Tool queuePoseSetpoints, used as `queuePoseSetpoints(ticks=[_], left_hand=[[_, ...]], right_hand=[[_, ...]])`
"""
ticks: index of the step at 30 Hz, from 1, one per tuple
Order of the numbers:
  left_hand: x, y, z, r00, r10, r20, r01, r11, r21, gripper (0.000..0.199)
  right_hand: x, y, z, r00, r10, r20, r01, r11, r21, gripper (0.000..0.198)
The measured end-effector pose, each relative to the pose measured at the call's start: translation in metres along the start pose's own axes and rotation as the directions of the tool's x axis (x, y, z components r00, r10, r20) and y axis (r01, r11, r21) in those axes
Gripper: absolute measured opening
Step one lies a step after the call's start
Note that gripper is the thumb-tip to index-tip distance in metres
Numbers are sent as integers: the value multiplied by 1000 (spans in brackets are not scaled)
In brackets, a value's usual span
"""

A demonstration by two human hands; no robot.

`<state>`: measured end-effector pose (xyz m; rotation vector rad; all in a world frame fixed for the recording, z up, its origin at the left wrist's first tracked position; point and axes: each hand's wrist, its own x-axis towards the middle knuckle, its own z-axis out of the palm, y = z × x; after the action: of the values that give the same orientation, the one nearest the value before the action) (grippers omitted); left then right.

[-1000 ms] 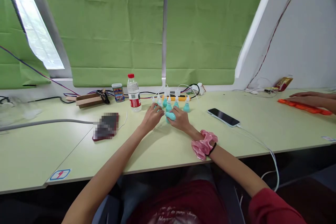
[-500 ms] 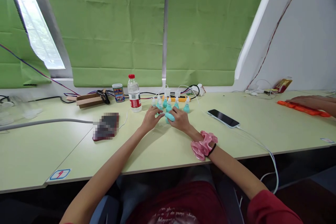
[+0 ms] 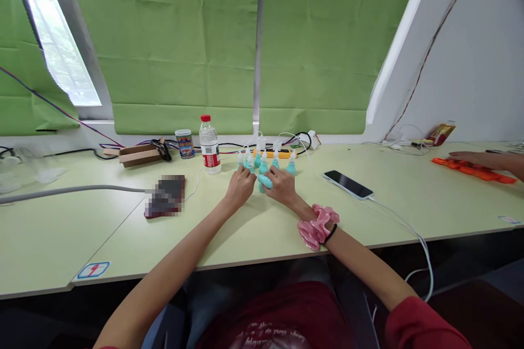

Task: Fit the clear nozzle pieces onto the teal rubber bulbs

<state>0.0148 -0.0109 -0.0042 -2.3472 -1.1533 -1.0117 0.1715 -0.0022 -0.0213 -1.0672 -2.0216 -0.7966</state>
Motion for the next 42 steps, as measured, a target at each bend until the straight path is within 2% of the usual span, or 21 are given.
queuePoseSetpoints(ticks=[5,11,17,32,37,42], left_hand=[[-1,2,1,1000,3,12,-4,999,50,25],[3,-11,-10,995,76,71,-74,997,-25,14],[3,-18,-20,981,152,119,-148,988,-42,19],[4,-11,-24,965,213,155,-209,977,-39,23],[2,-7,-21,972,197,128,-183,976,-117,19],[3,-7,-22,996,94,0,-91,966,-243,18]], right_hand=[[-1,-1,-1,1000,-3,5,3,1000,-4,15],[-1,3,-2,999,-37,23,37,999,16,16],[0,6,-4,991,-126,54,122,990,71,14],[-1,10,0,989,-134,55,125,982,145,14],[-3,7,3,991,-117,64,101,973,208,14],[-1,5,3,998,23,55,-38,955,295,17]])
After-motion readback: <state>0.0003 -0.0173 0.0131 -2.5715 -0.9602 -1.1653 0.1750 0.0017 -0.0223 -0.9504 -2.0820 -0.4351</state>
